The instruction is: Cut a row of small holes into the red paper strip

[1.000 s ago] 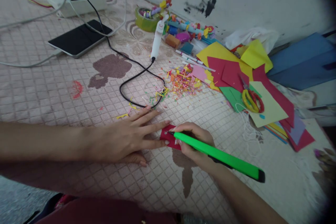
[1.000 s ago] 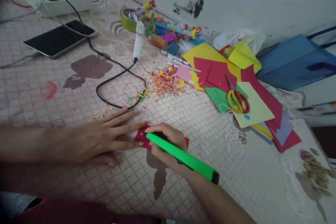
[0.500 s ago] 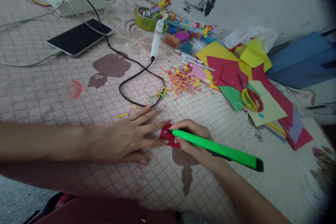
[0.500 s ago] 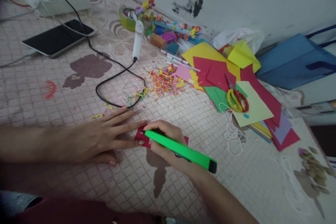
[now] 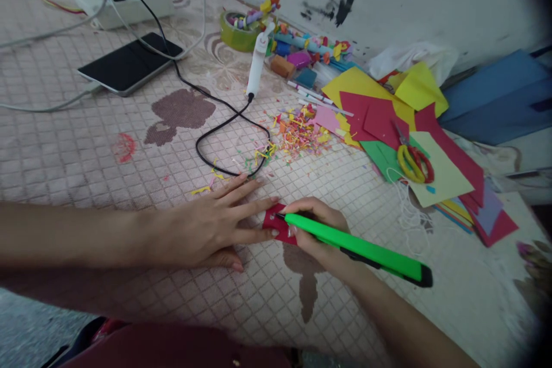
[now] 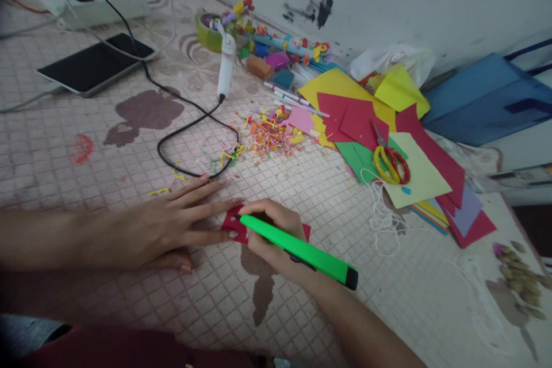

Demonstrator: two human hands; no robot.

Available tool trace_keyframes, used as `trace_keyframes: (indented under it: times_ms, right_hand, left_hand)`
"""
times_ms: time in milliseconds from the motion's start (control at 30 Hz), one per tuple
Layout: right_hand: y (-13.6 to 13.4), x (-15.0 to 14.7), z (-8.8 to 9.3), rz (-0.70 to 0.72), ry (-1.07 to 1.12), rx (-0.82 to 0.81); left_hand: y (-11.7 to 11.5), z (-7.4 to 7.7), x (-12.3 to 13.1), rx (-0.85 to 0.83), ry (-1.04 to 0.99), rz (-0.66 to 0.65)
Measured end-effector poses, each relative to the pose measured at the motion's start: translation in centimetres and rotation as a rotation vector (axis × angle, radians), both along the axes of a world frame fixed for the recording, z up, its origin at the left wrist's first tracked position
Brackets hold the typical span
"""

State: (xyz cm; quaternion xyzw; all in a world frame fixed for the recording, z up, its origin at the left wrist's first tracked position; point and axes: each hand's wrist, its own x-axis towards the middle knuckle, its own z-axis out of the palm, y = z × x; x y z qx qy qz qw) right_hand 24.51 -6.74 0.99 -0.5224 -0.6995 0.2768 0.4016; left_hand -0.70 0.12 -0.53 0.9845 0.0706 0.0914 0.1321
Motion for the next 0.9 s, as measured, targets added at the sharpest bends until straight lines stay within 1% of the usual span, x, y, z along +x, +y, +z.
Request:
trace_keyframes:
  times_ms: [100,300,500,600,733,900]
  right_hand:
    - [-0.07,0.12,-0.01,0.007,-0.027,0.024]
    - [-0.11,0.32,0.13,0.015,-0.05,0.006]
    - [-0.42,0.52,-0.42,-0.002,0.014,0.009]
    - [-0.38,0.47,-0.41,0.015,0.01,0.002]
    - [-0.23,0.27,-0.35,-0.002,0.008,0.036]
    - [-0.29,0.55,-0.44,0.052,0.028,-0.023]
  left_hand:
    - [-0.07,0.1,0.01,0.01,0.006,0.007]
    - [-0.13,0.01,0.01,0.015,0.015,0.004]
    - [-0.13,-0.17,-0.05,-0.007,-0.024,0.02]
    - [-0.13,-0.18,-0.05,-0.016,-0.038,0.019]
    - [-0.12,-0.25,0.02,-0.013,-0.026,0.013]
    - [-0.08,-0.27,0.04,-0.021,-0.029,0.012]
